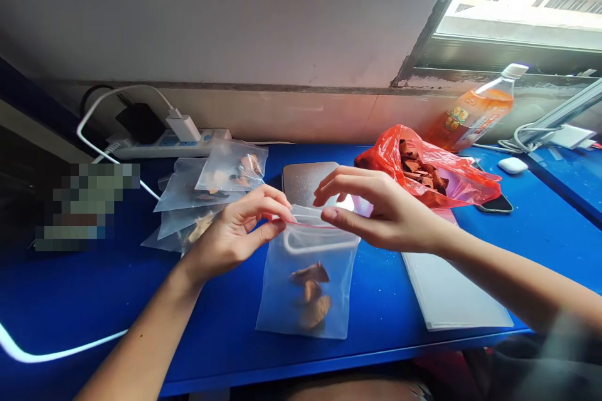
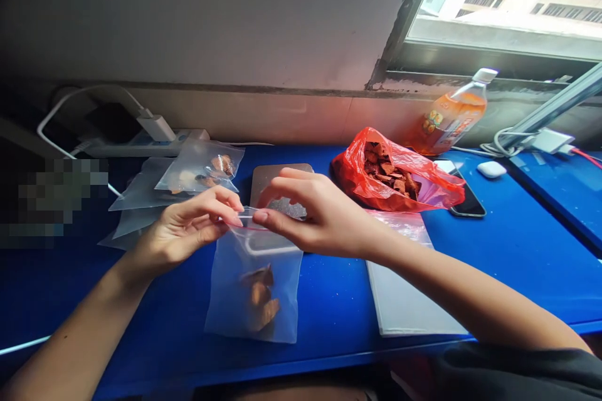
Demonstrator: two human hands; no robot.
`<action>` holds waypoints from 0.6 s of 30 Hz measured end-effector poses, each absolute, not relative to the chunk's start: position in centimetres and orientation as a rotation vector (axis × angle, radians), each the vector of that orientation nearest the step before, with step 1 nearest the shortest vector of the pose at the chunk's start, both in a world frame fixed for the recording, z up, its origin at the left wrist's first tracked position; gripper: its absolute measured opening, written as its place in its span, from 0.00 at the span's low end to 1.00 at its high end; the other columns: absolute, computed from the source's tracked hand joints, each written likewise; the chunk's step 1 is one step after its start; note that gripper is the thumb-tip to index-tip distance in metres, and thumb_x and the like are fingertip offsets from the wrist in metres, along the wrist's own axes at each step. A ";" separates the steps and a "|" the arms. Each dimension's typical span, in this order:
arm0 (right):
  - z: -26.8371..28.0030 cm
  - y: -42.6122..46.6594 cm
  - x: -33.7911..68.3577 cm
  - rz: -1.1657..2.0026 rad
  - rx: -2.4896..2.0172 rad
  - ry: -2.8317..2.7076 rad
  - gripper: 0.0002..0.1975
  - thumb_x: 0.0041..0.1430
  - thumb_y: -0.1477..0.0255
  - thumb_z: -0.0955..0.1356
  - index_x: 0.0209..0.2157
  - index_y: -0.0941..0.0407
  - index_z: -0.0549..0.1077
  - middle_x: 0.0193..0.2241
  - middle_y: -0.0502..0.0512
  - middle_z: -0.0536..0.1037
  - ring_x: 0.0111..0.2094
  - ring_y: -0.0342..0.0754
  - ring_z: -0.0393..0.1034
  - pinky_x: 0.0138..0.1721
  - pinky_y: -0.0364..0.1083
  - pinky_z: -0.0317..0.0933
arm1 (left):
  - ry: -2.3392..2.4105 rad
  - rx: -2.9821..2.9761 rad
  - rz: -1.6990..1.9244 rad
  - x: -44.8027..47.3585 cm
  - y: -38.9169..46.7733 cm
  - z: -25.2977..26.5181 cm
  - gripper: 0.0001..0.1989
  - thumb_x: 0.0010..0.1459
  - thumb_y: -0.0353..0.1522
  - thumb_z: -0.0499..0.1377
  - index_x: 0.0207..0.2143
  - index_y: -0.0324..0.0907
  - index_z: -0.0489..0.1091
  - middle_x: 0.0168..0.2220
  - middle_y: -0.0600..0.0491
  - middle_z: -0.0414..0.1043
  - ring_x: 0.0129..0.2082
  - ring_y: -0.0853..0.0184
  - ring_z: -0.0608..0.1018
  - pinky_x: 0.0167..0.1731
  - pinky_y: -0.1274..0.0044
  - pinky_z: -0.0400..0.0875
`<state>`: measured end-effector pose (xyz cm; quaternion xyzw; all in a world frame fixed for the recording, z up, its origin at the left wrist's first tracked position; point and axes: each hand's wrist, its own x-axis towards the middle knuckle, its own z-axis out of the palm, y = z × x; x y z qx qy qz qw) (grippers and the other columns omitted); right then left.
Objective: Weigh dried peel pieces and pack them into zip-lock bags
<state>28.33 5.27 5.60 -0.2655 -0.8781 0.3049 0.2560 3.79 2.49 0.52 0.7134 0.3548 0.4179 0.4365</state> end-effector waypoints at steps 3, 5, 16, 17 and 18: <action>4.6 4.6 29.0 0.810 -0.881 -2.351 0.11 0.62 0.66 0.70 0.42 0.57 0.72 0.38 0.56 0.78 0.36 0.45 0.72 0.36 0.43 0.66 | 1.012 1.712 1.084 4.2 2.3 0.4 0.03 0.60 0.32 0.62 0.36 0.45 0.76 0.34 0.53 0.73 0.33 0.69 0.76 0.34 0.80 0.72; 3.8 4.3 29.4 0.870 -0.973 -2.319 0.13 0.61 0.71 0.70 0.47 0.57 0.69 0.37 0.54 0.78 0.32 0.43 0.71 0.32 0.42 0.65 | 1.107 1.651 1.095 4.5 2.3 0.2 0.05 0.60 0.33 0.62 0.39 0.45 0.76 0.32 0.55 0.74 0.31 0.69 0.76 0.33 0.80 0.72; 3.7 5.3 24.8 0.826 -0.946 -2.482 0.18 0.55 0.82 0.64 0.48 0.58 0.63 0.35 0.56 0.77 0.35 0.48 0.70 0.36 0.45 0.62 | 1.216 1.424 1.226 6.5 2.3 -0.8 0.21 0.50 0.41 0.70 0.42 0.43 0.68 0.27 0.57 0.74 0.30 0.68 0.77 0.35 0.77 0.72; 3.8 5.5 24.3 0.859 -0.957 -2.480 0.20 0.54 0.82 0.64 0.49 0.59 0.61 0.33 0.56 0.77 0.33 0.48 0.70 0.34 0.45 0.61 | 1.216 1.406 1.247 6.6 2.2 -0.8 0.22 0.50 0.40 0.70 0.43 0.43 0.67 0.27 0.57 0.74 0.30 0.68 0.77 0.35 0.77 0.72; 3.7 5.6 24.0 0.887 -0.962 -2.469 0.21 0.54 0.83 0.63 0.50 0.60 0.59 0.33 0.56 0.76 0.32 0.48 0.70 0.33 0.45 0.61 | 1.215 1.391 1.261 6.5 2.2 -0.7 0.23 0.50 0.39 0.70 0.44 0.43 0.66 0.27 0.58 0.74 0.30 0.68 0.77 0.35 0.77 0.72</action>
